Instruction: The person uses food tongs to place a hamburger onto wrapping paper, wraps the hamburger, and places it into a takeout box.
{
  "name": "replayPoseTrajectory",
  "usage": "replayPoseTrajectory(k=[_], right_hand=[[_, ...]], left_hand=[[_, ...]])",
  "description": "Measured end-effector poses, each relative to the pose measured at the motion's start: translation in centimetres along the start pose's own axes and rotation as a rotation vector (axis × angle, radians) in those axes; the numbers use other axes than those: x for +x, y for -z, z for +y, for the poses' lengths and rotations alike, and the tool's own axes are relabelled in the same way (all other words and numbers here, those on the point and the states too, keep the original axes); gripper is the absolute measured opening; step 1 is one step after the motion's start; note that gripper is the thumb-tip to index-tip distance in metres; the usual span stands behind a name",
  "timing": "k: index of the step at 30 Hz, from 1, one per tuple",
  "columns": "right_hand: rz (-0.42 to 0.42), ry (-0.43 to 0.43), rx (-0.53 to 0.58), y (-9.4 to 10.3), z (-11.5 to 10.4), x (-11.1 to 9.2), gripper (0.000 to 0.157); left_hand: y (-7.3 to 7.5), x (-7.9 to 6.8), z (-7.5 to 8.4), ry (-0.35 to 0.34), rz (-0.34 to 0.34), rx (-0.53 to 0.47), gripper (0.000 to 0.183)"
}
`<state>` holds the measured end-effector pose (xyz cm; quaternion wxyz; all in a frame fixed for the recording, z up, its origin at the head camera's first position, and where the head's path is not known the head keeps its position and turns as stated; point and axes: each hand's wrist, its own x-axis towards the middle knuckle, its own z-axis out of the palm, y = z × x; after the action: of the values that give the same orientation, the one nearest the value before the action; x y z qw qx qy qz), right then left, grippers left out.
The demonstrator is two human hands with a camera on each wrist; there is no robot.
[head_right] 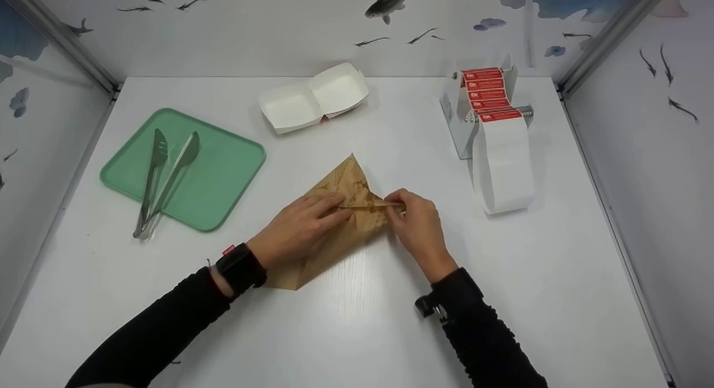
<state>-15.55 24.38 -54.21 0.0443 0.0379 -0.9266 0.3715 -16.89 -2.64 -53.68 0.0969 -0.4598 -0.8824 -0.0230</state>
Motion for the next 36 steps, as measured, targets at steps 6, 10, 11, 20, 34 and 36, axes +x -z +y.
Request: replayPoseTrajectory(k=[6,10,11,20,34,36], right_hand=[[0.185,0.291,-0.209,-0.5,0.8,-0.7,0.010],[0.287,0.470,-0.346,-0.6,1.3,-0.8,0.014],[0.302,0.494,-0.364,-0.5,1.4,-0.8,0.015],[0.259,0.578,-0.421,0.6,2.2,-0.9,0.025],[0.048,0.701,-0.349,0.4,-3.0,-1.1,0.032],[-0.034,0.688,-0.366,-1.1,-3.8,-0.8,0.046]], left_hand=[[-0.1,-0.1,0.0,-0.002,0.001,0.017,0.039],[-0.2,-0.3,0.1,0.001,0.009,0.038,0.040],[-0.2,-0.3,0.1,0.000,0.009,0.047,0.040],[-0.2,-0.6,0.3,-0.011,0.001,0.059,0.044],[-0.3,-0.7,0.5,-0.047,-0.015,0.137,0.050],[-0.3,-0.8,0.5,-0.049,-0.019,0.151,0.049]])
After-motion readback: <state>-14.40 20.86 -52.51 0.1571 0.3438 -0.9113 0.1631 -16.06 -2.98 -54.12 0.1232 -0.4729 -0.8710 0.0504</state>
